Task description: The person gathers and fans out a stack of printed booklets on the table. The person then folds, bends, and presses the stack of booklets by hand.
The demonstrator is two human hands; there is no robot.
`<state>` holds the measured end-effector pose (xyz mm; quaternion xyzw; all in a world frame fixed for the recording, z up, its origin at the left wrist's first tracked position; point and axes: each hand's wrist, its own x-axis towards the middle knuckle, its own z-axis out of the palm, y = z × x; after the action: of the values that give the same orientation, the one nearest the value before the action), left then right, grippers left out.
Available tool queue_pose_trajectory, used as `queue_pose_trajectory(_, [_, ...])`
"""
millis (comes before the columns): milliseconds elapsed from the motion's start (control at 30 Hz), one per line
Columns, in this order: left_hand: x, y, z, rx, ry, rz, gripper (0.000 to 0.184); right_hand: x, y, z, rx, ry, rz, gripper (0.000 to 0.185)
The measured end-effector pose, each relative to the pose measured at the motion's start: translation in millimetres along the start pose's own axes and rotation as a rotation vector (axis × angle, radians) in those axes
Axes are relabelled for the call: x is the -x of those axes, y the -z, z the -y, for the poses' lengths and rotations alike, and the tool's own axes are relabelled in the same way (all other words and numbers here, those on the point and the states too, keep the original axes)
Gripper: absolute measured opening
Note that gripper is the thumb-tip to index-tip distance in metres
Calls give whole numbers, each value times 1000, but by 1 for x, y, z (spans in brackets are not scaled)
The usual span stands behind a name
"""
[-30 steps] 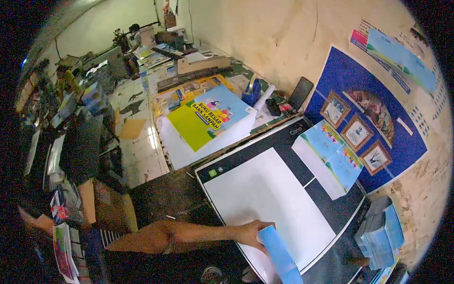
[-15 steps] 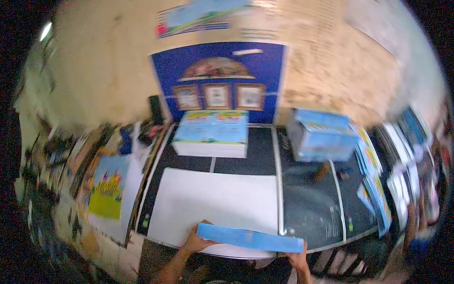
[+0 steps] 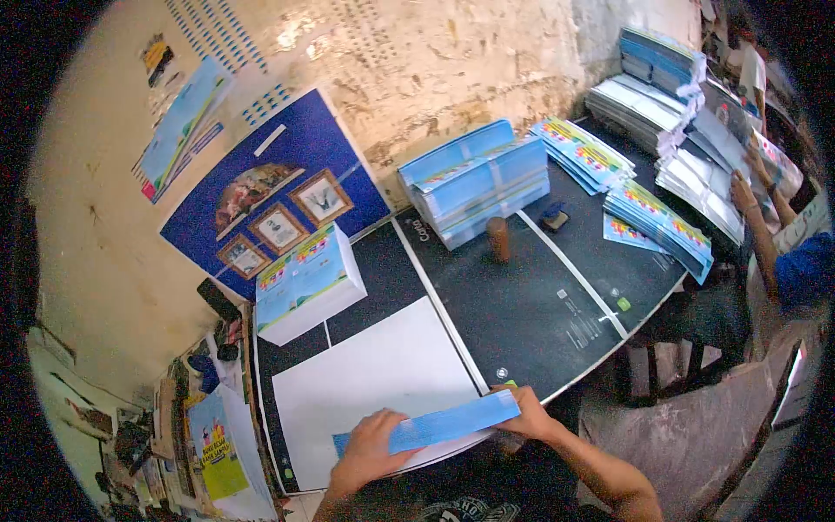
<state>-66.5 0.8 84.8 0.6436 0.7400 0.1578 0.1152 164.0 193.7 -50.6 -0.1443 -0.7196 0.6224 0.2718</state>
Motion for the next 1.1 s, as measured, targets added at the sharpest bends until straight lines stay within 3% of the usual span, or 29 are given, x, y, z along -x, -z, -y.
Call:
queue_pose_trajectory(33, [-12, -6, -10, -14, -49, 5, 43, 0, 0, -3, -13, 43, 5, 33])
queue_pose_trajectory(167, [-46, -19, -17, 12, -80, 126, 42, 4, 0, -3, 35, -155, -99, 35])
queue_pose_trajectory(267, [-57, 6, -33, -27, -117, 115, 40, -11, 18, 13, 98, 177, -76, 33])
queue_pose_trajectory(333, [-58, 14, -44, -42, -118, 91, 39, -21, 24, 27, 69, 156, -76, 31])
queue_pose_trajectory(500, [-70, -29, -26, -143, -68, 63, 42, -24, 19, -29, 139, 47, -95, 33])
queue_pose_trajectory(733, [-69, -31, -25, -167, -40, 89, 44, -24, 22, -27, 59, 74, -47, 37])
queue_pose_trajectory(1100, [-68, -25, -21, -94, -82, 38, 45, -23, 19, -26, 94, 36, -105, 28])
